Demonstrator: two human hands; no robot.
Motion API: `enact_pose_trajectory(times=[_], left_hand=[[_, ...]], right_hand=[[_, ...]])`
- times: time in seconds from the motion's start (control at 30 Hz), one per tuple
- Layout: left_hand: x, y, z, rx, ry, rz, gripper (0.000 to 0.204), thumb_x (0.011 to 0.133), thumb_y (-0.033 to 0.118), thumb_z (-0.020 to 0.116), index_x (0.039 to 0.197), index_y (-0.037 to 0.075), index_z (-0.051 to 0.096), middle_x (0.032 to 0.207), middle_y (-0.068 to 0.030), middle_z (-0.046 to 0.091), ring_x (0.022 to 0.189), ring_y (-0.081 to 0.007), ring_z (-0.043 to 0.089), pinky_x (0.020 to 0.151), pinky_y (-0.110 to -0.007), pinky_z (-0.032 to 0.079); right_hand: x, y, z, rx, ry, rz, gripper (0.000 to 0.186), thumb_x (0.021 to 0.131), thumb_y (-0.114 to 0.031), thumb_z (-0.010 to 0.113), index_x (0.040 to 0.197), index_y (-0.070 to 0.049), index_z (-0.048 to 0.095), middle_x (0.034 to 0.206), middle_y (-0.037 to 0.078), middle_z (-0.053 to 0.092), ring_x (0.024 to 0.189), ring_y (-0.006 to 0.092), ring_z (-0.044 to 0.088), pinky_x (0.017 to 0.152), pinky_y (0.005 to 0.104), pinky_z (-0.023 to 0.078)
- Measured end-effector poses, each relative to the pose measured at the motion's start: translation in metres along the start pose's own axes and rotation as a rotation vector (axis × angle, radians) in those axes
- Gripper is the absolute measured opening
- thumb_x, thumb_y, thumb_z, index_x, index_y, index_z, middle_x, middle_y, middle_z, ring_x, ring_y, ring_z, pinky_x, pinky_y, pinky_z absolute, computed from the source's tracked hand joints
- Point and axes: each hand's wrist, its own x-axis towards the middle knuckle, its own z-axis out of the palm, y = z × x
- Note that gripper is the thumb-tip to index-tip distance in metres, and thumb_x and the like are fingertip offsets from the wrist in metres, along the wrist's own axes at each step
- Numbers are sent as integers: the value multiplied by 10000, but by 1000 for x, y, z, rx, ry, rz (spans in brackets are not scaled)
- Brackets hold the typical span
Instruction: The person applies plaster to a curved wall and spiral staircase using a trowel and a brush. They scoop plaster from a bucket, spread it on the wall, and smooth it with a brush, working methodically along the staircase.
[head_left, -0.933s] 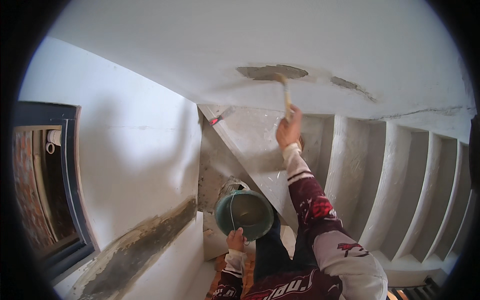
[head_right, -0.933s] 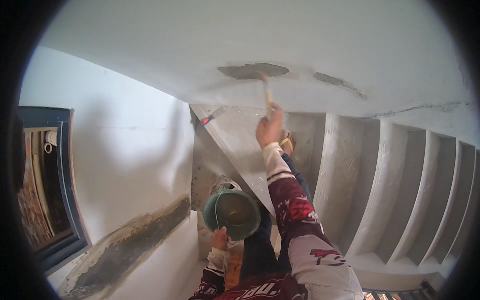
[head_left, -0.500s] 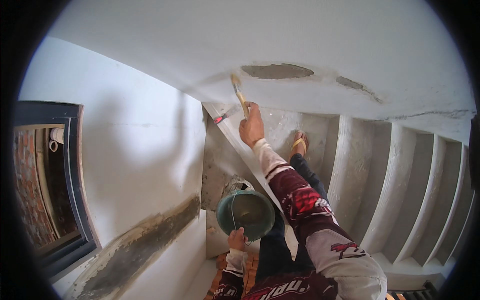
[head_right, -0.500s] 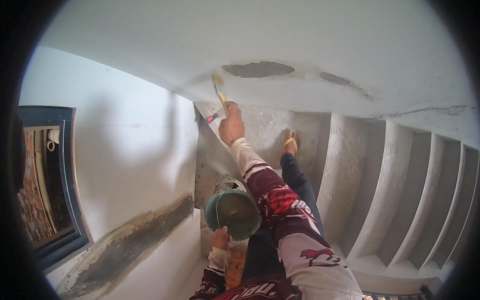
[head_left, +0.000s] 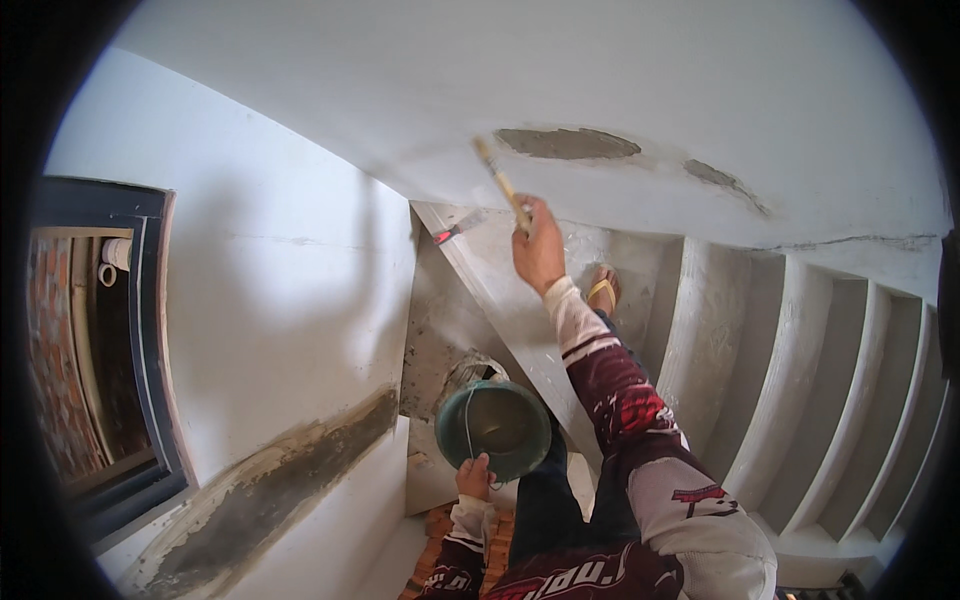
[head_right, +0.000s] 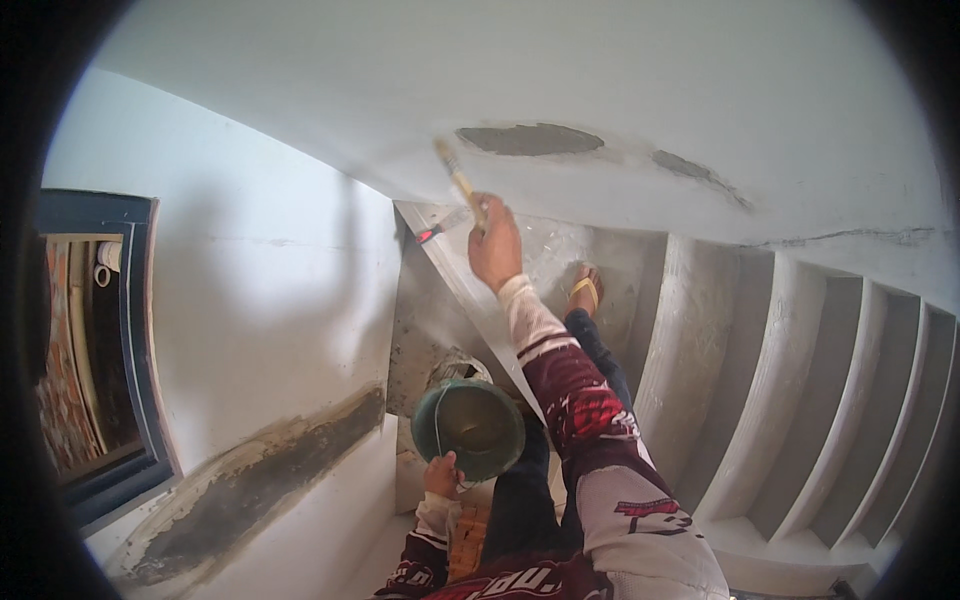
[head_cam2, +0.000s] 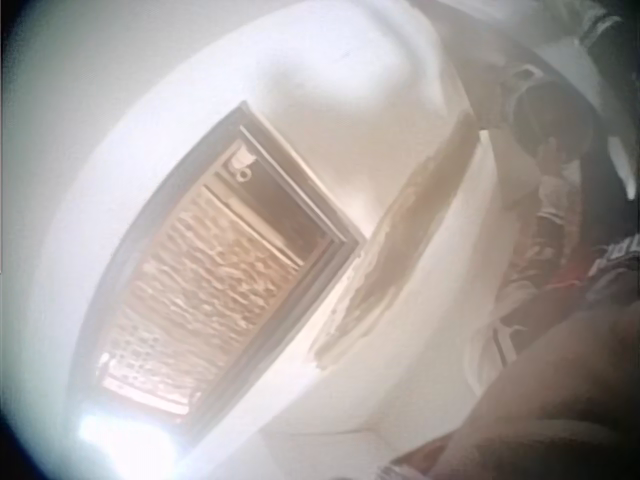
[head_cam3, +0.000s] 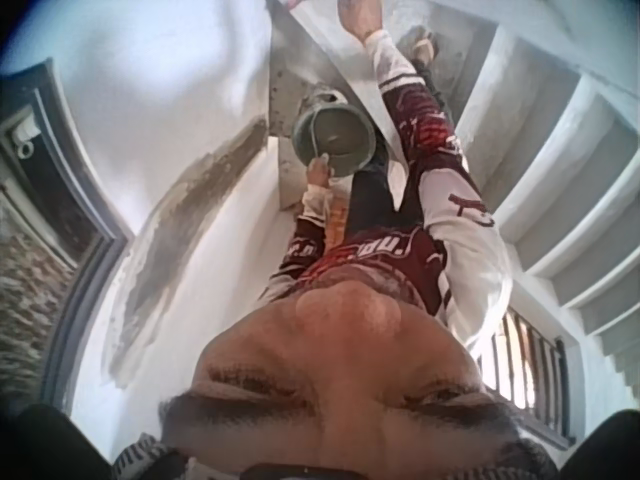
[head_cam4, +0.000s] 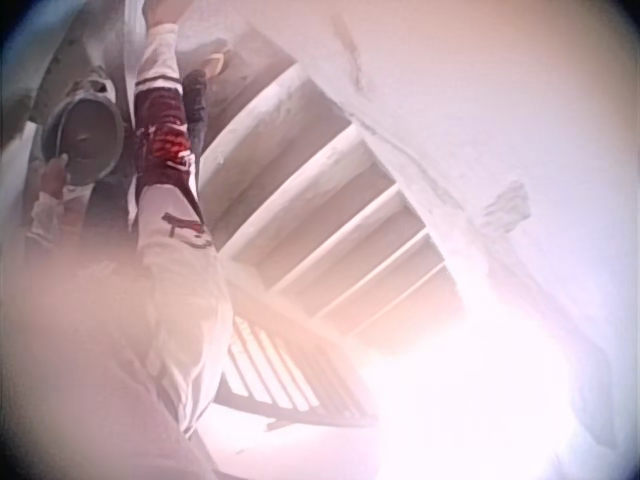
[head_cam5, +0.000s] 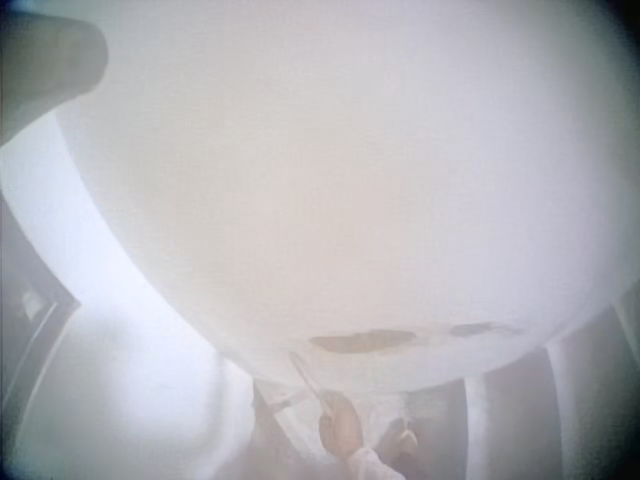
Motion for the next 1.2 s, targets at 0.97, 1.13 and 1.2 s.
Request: enact_pose_trajectory(times=[0.97,1.13,1.2], left_hand=[[5,26,19,109,2,10,383,829,205,688,621,125,376,589,-3,405,471,-124,437,454,-278,388],[14,7,21,51,4,13,383,829,201,685,613,134,375,571,-2,404,470,-121,433,454,-277,393],[15,9,23,73,-3,-13,381,828,196,684,621,136,371,558,2,387,462,-121,424,450,-280,391]], right_hand=[[11,78,-65,-211,65,203,289,879,-105,553,1161,-102,493,1020,239,616,933,453,584,765,517,464],[-46,95,-139,-288,406,92,299,882,-72,576,1173,-37,516,1046,229,608,927,372,626,811,415,488],[-64,89,-152,-284,390,109,292,882,-75,582,1159,-5,523,1056,226,610,948,349,632,828,400,486]])
